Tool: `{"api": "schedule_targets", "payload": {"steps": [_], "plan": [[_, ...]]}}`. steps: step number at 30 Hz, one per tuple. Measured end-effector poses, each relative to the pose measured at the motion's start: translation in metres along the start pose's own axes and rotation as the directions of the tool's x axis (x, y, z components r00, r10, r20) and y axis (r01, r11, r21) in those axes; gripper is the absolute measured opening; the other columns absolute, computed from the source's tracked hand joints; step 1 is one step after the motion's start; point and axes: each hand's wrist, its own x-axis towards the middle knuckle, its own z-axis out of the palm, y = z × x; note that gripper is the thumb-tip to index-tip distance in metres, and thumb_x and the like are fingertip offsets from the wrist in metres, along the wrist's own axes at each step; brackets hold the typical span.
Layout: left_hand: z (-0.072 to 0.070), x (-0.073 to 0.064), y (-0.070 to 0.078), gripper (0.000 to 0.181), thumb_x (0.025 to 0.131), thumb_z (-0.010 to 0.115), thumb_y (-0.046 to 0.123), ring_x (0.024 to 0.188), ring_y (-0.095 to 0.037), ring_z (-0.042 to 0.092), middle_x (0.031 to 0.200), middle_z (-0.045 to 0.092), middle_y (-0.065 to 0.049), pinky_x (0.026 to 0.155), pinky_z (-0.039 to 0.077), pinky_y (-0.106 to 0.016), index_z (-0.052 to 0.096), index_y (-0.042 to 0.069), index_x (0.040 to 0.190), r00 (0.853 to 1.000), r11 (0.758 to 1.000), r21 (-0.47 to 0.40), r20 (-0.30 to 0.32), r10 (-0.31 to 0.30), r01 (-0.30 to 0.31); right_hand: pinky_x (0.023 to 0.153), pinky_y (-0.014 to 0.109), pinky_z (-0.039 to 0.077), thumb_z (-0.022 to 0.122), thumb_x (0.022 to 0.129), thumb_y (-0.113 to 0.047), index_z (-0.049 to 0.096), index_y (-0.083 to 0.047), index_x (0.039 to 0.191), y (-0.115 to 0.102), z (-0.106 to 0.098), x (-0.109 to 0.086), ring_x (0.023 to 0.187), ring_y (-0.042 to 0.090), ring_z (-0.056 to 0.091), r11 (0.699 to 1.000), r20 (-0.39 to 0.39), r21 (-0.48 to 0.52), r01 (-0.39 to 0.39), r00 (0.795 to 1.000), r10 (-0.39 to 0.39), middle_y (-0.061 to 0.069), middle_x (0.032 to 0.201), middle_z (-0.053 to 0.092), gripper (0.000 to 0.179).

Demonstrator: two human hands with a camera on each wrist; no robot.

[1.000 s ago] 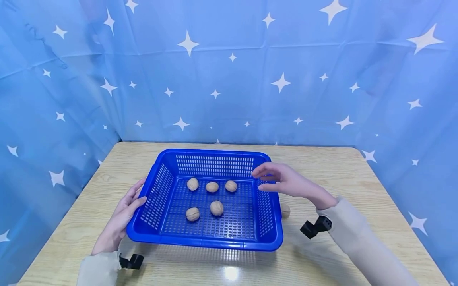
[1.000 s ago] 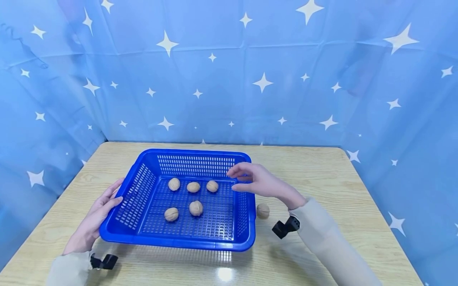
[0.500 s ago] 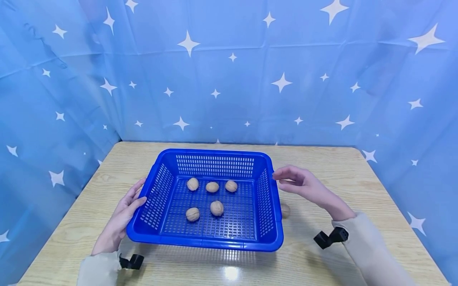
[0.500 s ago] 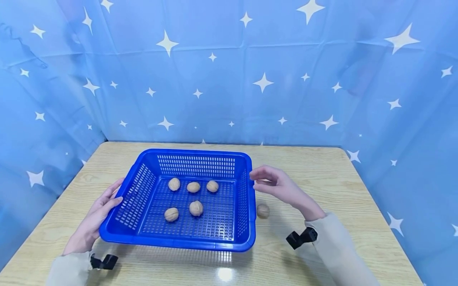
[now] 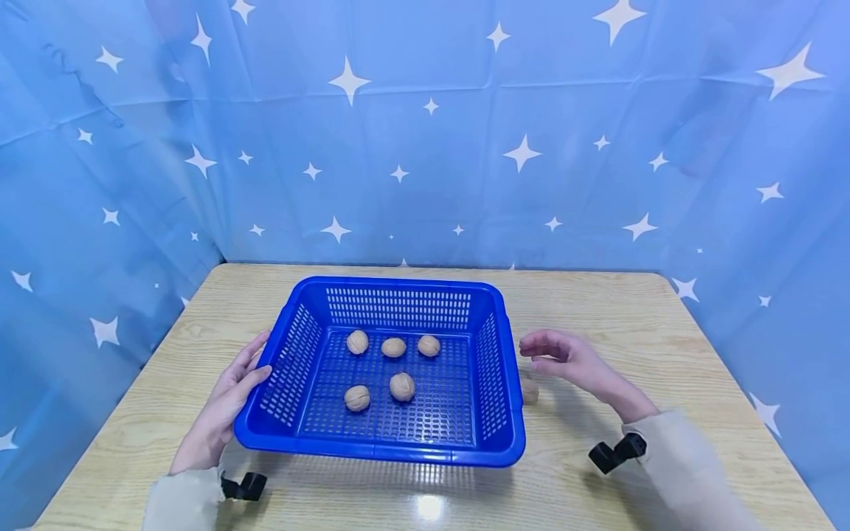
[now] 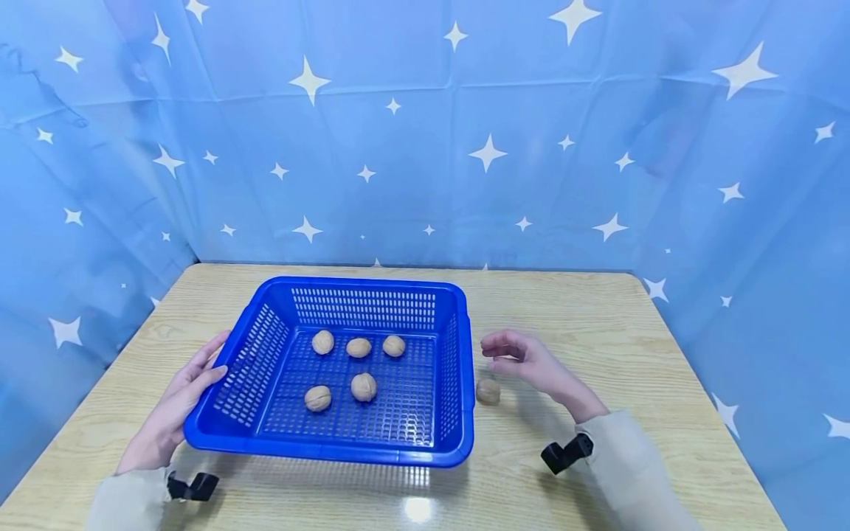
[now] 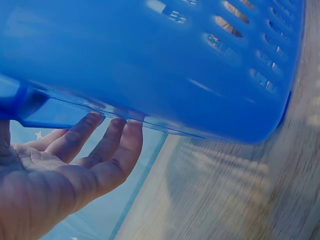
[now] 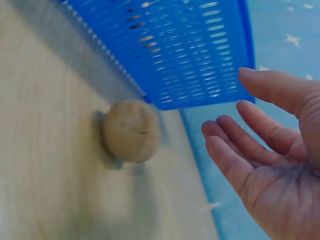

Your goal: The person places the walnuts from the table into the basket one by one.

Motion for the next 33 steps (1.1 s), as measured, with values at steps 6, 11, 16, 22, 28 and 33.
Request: {"api": "schedule_targets", "payload": {"steps": [6, 11, 16, 22, 28, 33], "plan": [[0.001, -0.001, 0.000, 0.062, 0.101, 0.041, 0.014, 0.107, -0.006, 0.057, 0.125, 0.050, 0.019, 0.082, 0.051, -0.030, 0.006, 0.011, 0.151, 1.000, 1.000, 0.013, -0.012, -0.017, 0.017, 0.086, 0.023, 0.047, 0.065, 0.086, -0.004, 0.050, 0.012, 0.120, 0.014, 0.005, -0.001, 0.106, 0.026, 0.059, 1.000, 0.051, 0.021, -0.023, 0.998, 0.022, 0.030, 0.116, 0.054, 0.040], [0.001, -0.002, 0.000, 0.061, 0.101, 0.041, 0.014, 0.107, -0.006, 0.057, 0.125, 0.050, 0.019, 0.082, 0.051, -0.030, 0.007, 0.011, 0.151, 1.000, 1.000, 0.021, -0.020, -0.022, 0.023, 0.087, 0.023, 0.047, 0.069, 0.082, -0.002, 0.052, 0.012, 0.116, 0.020, 0.010, -0.004, 0.104, 0.032, 0.059, 1.000, 0.089, -0.017, 0.002, 0.996, -0.001, 0.025, 0.113, 0.057, 0.041], [0.001, -0.002, 0.001, 0.061, 0.101, 0.040, 0.013, 0.107, -0.006, 0.057, 0.125, 0.051, 0.020, 0.082, 0.051, -0.029, 0.005, 0.010, 0.151, 1.000, 1.000, 0.011, -0.014, -0.012, 0.012, 0.085, 0.023, 0.047, 0.072, 0.079, -0.003, 0.057, 0.005, 0.111, 0.028, 0.015, -0.005, 0.102, 0.023, 0.059, 0.997, 0.130, -0.063, 0.036, 0.991, -0.028, 0.017, 0.110, 0.059, 0.037], [0.001, -0.002, 0.001, 0.062, 0.101, 0.041, 0.014, 0.107, -0.005, 0.056, 0.125, 0.050, 0.020, 0.082, 0.050, -0.029, 0.006, 0.010, 0.151, 1.000, 1.000, 0.015, -0.020, -0.016, 0.016, 0.077, 0.021, 0.047, 0.072, 0.078, -0.001, 0.059, 0.005, 0.105, 0.030, 0.018, -0.004, 0.094, 0.014, 0.058, 0.990, 0.135, -0.115, 0.086, 0.988, -0.070, 0.013, 0.104, 0.060, 0.031], [0.002, -0.001, 0.002, 0.062, 0.101, 0.042, 0.015, 0.107, -0.005, 0.056, 0.125, 0.049, 0.020, 0.082, 0.050, -0.029, 0.006, 0.011, 0.151, 0.999, 0.999, 0.036, -0.037, -0.035, 0.036, 0.075, 0.023, 0.048, 0.071, 0.078, 0.000, 0.060, 0.003, 0.102, 0.028, 0.018, -0.005, 0.089, 0.011, 0.057, 0.983, 0.118, -0.149, 0.104, 0.989, -0.087, 0.011, 0.101, 0.060, 0.027], [0.002, 0.000, 0.002, 0.062, 0.101, 0.042, 0.015, 0.107, -0.005, 0.056, 0.125, 0.050, 0.019, 0.082, 0.050, -0.029, 0.006, 0.011, 0.151, 0.999, 0.999, 0.029, -0.031, -0.036, 0.037, 0.081, 0.024, 0.049, 0.069, 0.081, 0.001, 0.061, 0.001, 0.104, 0.023, 0.007, -0.005, 0.096, 0.008, 0.057, 0.981, 0.055, -0.168, 0.094, 0.995, -0.086, 0.013, 0.104, 0.061, 0.024]]}}
